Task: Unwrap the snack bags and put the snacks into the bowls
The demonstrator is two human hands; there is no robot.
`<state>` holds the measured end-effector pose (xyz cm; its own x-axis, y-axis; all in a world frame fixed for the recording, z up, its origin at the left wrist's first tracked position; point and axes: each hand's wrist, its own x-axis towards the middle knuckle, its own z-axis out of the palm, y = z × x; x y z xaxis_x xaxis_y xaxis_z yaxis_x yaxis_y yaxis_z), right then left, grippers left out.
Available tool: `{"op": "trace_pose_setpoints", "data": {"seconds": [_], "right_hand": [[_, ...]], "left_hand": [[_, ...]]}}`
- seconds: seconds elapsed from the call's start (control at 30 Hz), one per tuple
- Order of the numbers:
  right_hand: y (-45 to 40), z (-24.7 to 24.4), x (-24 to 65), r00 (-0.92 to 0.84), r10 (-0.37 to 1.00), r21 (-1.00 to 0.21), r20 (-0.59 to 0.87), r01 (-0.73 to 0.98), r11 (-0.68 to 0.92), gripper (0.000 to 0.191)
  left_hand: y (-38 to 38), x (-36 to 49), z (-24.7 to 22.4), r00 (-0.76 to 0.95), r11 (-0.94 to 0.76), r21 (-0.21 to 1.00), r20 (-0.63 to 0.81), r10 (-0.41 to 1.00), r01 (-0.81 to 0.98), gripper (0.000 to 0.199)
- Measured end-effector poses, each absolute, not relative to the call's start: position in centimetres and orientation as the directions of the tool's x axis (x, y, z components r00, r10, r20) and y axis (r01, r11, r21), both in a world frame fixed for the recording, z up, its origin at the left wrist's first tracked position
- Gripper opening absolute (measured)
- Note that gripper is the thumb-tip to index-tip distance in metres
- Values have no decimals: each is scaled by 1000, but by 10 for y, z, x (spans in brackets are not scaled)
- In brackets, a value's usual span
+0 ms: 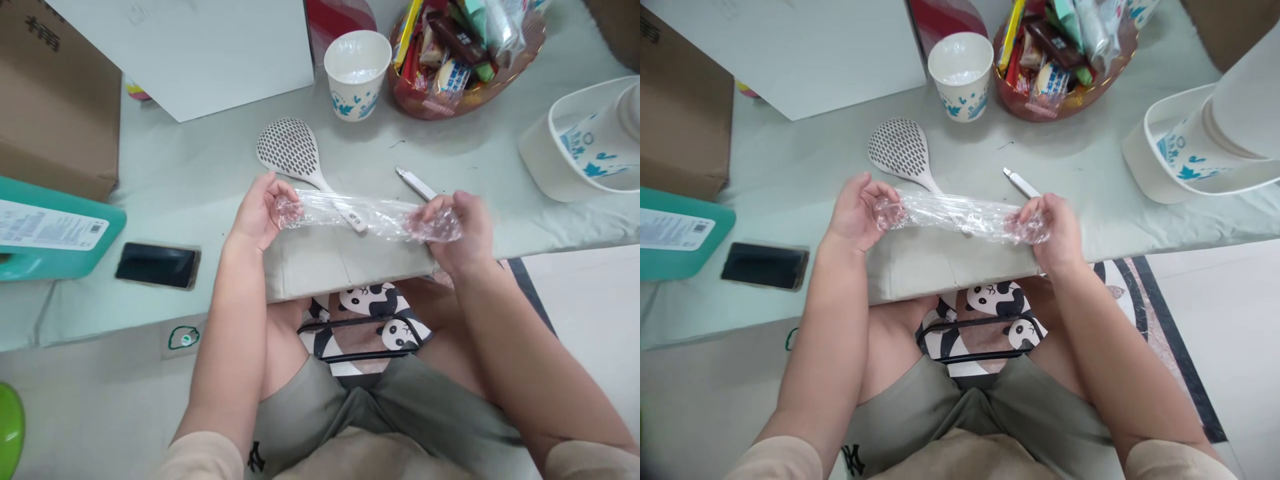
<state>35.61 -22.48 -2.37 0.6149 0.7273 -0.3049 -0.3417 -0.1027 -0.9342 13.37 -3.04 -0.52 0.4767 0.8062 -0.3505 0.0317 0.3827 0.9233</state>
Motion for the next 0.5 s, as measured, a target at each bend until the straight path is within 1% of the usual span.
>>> {"op": "trace_pose_setpoints", "data": {"seconds": [0.03,0.1,0.17,0.2,0.23,0.33,0.37,0.43,0.47,0.5], "right_hand": [[-225,-24,354,624,720,-949,-302,-271,-164,46],[-227,-24,350,639,715,-951,-284,-94,-294,40],[-228,-24,348,640,729,-930,-243,60,-363,27],[-229,-24,347,637,736,-921,-230,100,-376,23],[-229,-24,347,636,738,-917,-225,118,-381,24],[-227,-22,349,613,754,-898,-237,158,-411,44],[-226,-22,349,601,761,-885,-245,183,-429,43],[-224,-21,349,582,772,-857,-255,234,-459,28],[-224,-21,348,579,774,-855,-255,238,-460,19],[-223,-21,348,583,772,-866,-253,219,-450,11]], "left_hand": [[-31,134,-7,458,351,935,-332,825,45,30],[-32,134,-9,437,289,955,-288,852,66,18],[-33,134,-11,433,263,962,-269,860,77,18],[-33,133,-12,425,256,964,-263,866,74,20],[-32,133,-13,410,249,966,-253,876,66,23],[-29,129,-17,356,211,977,-209,911,34,32],[-28,128,-18,348,200,979,-195,917,21,37],[-28,125,-18,354,202,979,-188,916,-3,47],[-28,124,-17,366,214,977,-196,910,-9,49],[-30,123,-16,380,230,973,-209,901,-9,46]]}}
